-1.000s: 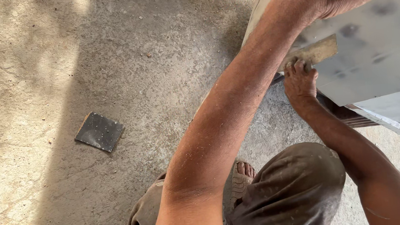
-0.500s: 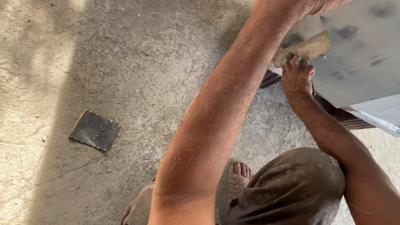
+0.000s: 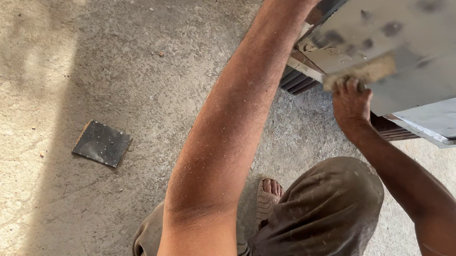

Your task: The person scoops grey putty from a box with a flat trowel, then spreads and smooths the putty over the dented and damaged panels of a metal cabinet, working across several surfaces and edges of the cabinet.

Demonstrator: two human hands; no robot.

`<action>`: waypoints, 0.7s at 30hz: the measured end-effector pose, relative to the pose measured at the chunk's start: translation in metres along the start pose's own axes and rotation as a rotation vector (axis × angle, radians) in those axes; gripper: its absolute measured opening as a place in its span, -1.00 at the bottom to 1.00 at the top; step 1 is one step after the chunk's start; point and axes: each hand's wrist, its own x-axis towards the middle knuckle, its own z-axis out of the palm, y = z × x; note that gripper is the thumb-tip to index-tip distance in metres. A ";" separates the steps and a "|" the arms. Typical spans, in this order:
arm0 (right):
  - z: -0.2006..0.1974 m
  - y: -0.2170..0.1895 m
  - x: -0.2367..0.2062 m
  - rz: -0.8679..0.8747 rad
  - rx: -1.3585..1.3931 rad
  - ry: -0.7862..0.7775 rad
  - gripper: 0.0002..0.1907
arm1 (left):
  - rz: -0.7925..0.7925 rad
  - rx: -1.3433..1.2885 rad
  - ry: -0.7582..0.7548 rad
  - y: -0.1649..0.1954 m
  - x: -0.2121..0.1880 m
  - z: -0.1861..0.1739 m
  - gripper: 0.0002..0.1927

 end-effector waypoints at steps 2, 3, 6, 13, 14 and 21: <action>-0.013 -0.004 0.013 -0.032 -0.082 0.067 -0.28 | 0.002 -0.009 -0.014 0.003 0.000 0.000 -0.60; -0.020 -0.006 0.020 -0.018 -0.068 0.095 -0.31 | 0.009 -0.015 -0.019 0.006 0.000 0.001 -0.60; -0.044 -0.012 0.042 0.005 -0.046 0.185 -0.36 | 0.044 -0.042 -0.043 0.021 0.002 0.005 -0.59; -0.061 -0.015 0.057 -0.088 -0.222 0.057 -0.36 | 0.128 -0.091 -0.056 0.042 -0.001 0.005 -0.58; -0.058 -0.013 0.054 -0.095 -0.218 0.048 -0.37 | 0.118 -0.088 -0.055 0.040 -0.001 0.005 -0.58; -0.006 0.004 0.009 -0.124 -0.195 -0.133 -0.35 | 0.055 -0.064 -0.031 0.014 0.003 -0.003 -0.57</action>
